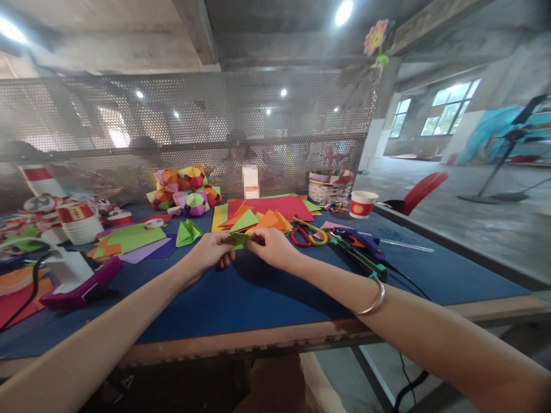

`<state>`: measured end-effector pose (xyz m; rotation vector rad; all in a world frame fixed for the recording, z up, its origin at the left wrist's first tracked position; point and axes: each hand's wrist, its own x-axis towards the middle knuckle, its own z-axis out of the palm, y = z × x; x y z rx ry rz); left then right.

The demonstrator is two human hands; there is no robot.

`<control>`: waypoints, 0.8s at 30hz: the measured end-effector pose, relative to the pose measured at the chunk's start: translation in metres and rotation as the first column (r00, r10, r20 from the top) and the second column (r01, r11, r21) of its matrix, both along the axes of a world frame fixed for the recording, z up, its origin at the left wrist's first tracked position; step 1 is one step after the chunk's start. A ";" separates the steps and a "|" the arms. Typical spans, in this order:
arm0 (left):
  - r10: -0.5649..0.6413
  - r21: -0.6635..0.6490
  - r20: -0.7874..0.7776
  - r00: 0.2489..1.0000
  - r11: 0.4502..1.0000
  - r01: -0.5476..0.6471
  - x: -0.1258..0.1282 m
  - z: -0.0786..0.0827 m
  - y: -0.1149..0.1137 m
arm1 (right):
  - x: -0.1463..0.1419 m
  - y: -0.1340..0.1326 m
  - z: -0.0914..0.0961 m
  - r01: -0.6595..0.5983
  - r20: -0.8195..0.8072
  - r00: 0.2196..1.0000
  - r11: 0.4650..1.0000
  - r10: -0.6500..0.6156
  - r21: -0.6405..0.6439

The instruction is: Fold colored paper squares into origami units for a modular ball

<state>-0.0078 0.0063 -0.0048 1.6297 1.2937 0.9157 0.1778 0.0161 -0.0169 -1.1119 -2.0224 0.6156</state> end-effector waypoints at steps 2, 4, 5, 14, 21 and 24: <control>0.001 -0.001 0.001 1.000 1.000 -0.001 0.001 0.000 0.000 | 0.000 0.000 0.001 0.003 0.018 1.000 1.000 -0.003 -0.001; 0.000 0.006 0.003 1.000 1.000 0.000 0.002 0.000 -0.001 | 0.000 0.000 0.001 0.002 0.044 0.999 1.000 -0.002 0.001; -0.001 0.009 0.000 1.000 1.000 0.001 0.002 0.000 -0.001 | 0.000 0.000 0.001 -0.002 0.054 0.999 1.000 0.002 0.002; -0.039 0.020 -0.028 0.999 0.999 0.040 0.001 -0.003 -0.001 | 0.000 0.000 0.000 0.000 0.028 1.000 0.999 -0.001 0.035; -0.053 0.029 -0.060 0.997 0.998 0.055 0.002 0.000 -0.002 | 0.001 0.003 -0.003 -0.038 -0.011 0.999 0.997 0.039 0.070; -0.063 0.027 -0.063 0.996 0.998 0.065 0.004 0.000 -0.004 | 0.001 0.003 -0.002 -0.024 -0.025 0.999 0.998 0.026 0.060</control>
